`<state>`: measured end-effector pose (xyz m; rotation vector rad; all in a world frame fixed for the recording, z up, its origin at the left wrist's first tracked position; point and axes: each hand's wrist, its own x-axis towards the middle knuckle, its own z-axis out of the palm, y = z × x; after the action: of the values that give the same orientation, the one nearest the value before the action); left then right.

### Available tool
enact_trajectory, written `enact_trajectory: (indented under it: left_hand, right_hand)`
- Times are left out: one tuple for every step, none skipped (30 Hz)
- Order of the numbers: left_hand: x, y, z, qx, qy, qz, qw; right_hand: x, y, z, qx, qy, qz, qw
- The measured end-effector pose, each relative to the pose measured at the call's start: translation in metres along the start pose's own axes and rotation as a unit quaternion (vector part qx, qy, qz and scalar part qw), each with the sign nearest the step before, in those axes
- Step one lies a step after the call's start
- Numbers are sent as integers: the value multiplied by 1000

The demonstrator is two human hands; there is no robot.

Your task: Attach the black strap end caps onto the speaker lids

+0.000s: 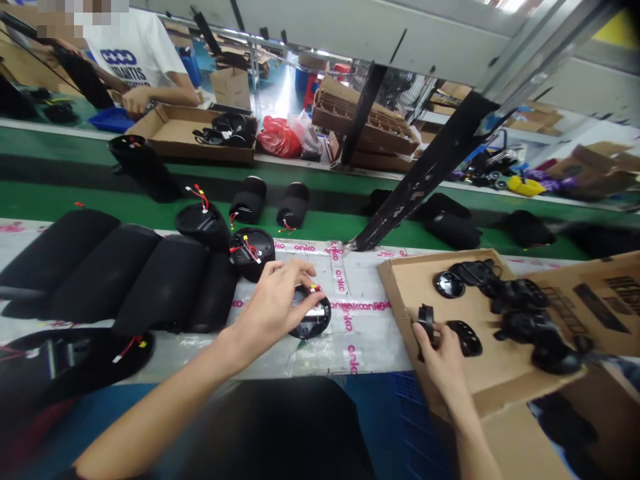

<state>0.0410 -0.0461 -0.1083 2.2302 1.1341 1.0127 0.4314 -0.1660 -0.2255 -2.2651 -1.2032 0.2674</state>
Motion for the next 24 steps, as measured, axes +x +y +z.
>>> enact_trajectory:
  left_hand:
    - [-3,0,3,7,31,-6,999]
    - [-6,0,5,20,54,-5,998]
    - [-9,1,6,38,70,2,997]
    - [-12,2,5,60,80,12,995]
    - [-15,3,4,82,84,21,993]
    - [-18,5,2,100,85,26,991]
    - [-20,7,-1,116,85,28,989]
    - [-23,10,-3,128,84,26,988]
    - [-25,12,-4,137,80,25,987]
    - [-26,14,-5,147,73,26,986]
    - [-27,16,-5,156,65,28,985]
    - [-28,18,-4,166,59,31,984]
    - [-28,19,-2,173,55,32,983]
    - [-27,21,0,178,52,32,982]
    - [-26,22,3,178,52,32,982]
    - [-25,23,6,175,54,30,983]
    - [-23,25,9,168,59,27,984]
    - [-22,26,12,158,65,22,985]
    - [-20,27,15,144,73,16,987]
    - [-18,27,18,126,82,7,989]
    - [-16,28,21,106,91,-4,990]
    - [-14,28,24,86,98,-16,991]
    - [-12,29,26,67,102,-28,992]
    - [-9,29,28,54,104,-38,992]
  right_hand:
    - [-2,-9,-2,12,19,-9,1000]
    - [-3,-19,-4,29,45,-22,998]
    - [-6,-31,-5,56,73,-39,995]
    - [-8,-44,-6,96,96,-58,989]
    - [-11,-57,-6,146,104,-79,981]
    - [-13,-70,-4,196,89,-100,971]
    - [-16,-83,1,233,54,-120,963]
    - [-18,-94,7,251,6,-141,958]
    - [-20,-104,16,246,-47,-164,954]
    - [-22,-113,25,222,-97,-191,951]
    - [-24,-119,36,187,-140,-221,947]
    - [-25,-123,46,150,-173,-253,940]
    - [-27,-126,55,114,-198,-282,932]
    - [-28,-127,63,85,-213,-308,923]
    - [-30,-127,70,63,-221,-326,917]
    - [-31,-126,74,51,-225,-336,913]
    - [-31,-126,76,51,-226,-338,912]
    - [-31,-125,76,64,-229,-331,913]
    - [-31,-125,74,89,-238,-315,915]
    - [-30,-126,72,124,-253,-290,915]
    - [-29,-129,69,169,-271,-255,912]
    - [-28,-132,66,221,-287,-215,907]
    - [-27,-137,62,275,-301,-173,897]
    - [-26,-143,60,329,-310,-132,882]
